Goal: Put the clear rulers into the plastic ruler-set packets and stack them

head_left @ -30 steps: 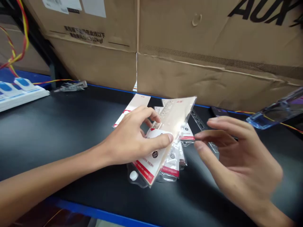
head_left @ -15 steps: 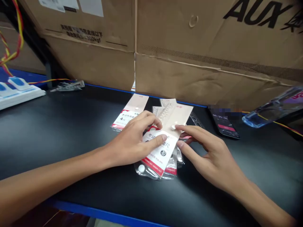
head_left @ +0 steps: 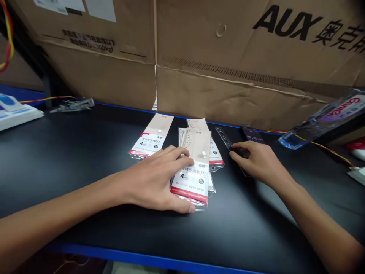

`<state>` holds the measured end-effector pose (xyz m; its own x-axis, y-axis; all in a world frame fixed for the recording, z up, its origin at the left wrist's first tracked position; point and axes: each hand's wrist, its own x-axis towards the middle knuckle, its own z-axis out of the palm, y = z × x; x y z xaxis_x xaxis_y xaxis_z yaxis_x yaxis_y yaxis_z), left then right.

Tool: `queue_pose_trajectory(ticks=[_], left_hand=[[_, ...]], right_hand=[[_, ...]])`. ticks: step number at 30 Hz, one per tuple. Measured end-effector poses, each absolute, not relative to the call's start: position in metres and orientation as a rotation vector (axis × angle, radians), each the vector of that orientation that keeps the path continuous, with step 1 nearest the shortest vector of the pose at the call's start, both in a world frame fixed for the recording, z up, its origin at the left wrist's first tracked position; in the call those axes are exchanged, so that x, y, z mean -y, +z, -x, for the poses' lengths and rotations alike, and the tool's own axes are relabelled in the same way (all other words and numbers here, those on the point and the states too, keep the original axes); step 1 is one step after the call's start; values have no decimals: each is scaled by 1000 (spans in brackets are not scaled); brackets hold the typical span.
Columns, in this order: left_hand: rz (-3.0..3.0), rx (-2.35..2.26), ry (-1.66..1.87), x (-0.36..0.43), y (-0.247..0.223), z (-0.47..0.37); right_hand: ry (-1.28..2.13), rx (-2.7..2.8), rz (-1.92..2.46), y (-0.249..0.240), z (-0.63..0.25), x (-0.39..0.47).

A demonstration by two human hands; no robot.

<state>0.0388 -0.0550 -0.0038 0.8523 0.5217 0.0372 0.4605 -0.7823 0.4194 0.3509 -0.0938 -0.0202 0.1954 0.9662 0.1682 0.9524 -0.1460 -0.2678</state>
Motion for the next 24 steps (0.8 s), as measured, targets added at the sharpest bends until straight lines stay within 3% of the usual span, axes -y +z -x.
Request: queue_pose_trajectory(ticks=[12,24], left_hand=[[-2712,-656,377,63,-12,-43],[-2746,-584,612,52,-6,-36]], right_hand=[[29,1749,2318,-13,-350,96],[245,2025,2044,-16,-367,95]])
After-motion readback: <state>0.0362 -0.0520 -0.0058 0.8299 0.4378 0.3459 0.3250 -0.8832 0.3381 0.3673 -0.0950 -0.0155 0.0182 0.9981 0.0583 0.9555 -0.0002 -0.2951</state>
